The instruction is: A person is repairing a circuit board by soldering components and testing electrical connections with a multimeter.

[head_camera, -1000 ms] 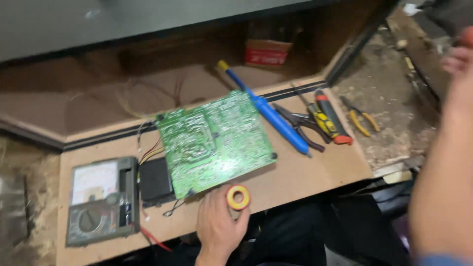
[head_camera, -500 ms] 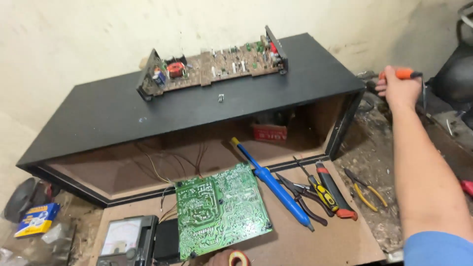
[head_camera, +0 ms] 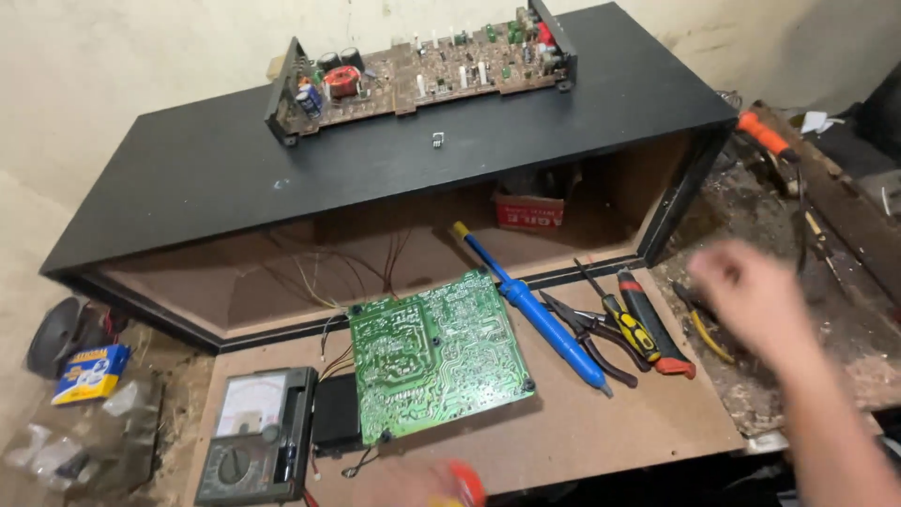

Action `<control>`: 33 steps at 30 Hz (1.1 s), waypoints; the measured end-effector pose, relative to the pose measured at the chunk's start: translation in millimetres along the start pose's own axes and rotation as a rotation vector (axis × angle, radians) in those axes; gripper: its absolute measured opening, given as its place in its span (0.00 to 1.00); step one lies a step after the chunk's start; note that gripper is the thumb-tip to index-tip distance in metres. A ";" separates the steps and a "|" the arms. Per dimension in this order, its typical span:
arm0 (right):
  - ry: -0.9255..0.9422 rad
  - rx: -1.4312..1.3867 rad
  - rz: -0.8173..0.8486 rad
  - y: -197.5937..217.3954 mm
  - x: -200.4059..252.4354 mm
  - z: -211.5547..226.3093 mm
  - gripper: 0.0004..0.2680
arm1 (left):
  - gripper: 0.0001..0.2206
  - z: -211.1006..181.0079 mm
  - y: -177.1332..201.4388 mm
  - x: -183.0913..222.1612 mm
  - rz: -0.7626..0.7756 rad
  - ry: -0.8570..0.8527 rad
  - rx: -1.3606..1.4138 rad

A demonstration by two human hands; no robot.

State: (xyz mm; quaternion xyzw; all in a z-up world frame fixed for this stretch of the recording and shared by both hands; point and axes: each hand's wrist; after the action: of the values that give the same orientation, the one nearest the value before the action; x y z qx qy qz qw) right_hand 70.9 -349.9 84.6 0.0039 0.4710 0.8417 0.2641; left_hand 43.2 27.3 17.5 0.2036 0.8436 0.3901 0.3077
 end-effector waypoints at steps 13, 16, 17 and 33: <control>0.163 -0.072 0.035 -44.7 116.3 -18.3 0.17 | 0.37 19.1 148.9 -178.2 -0.583 0.350 -0.555; 0.323 -0.079 -0.165 -48.1 114.3 -9.2 0.10 | 0.26 -53.3 120.2 -127.1 -0.925 0.120 -0.377; 0.314 -0.074 -0.152 -49.0 116.4 -5.4 0.10 | 0.26 -65.1 96.5 -106.5 -0.912 0.130 -0.372; 0.184 -0.366 -0.426 -34.2 131.4 -91.3 0.11 | 0.10 -32.9 64.7 7.0 -0.307 -0.431 -0.528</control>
State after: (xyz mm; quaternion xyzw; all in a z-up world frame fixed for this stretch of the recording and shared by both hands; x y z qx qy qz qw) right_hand -50.4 -349.0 -25.2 -0.2193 0.3237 0.8349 0.3874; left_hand 22.6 53.6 82.3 0.0657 0.6507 0.4917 0.5749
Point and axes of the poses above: each hand's wrist, its own x-axis away from the middle knuckle, its own y-axis out of the back of the hand, z = x × y, and after that the axes turned 2 degrees about -z, right-handed
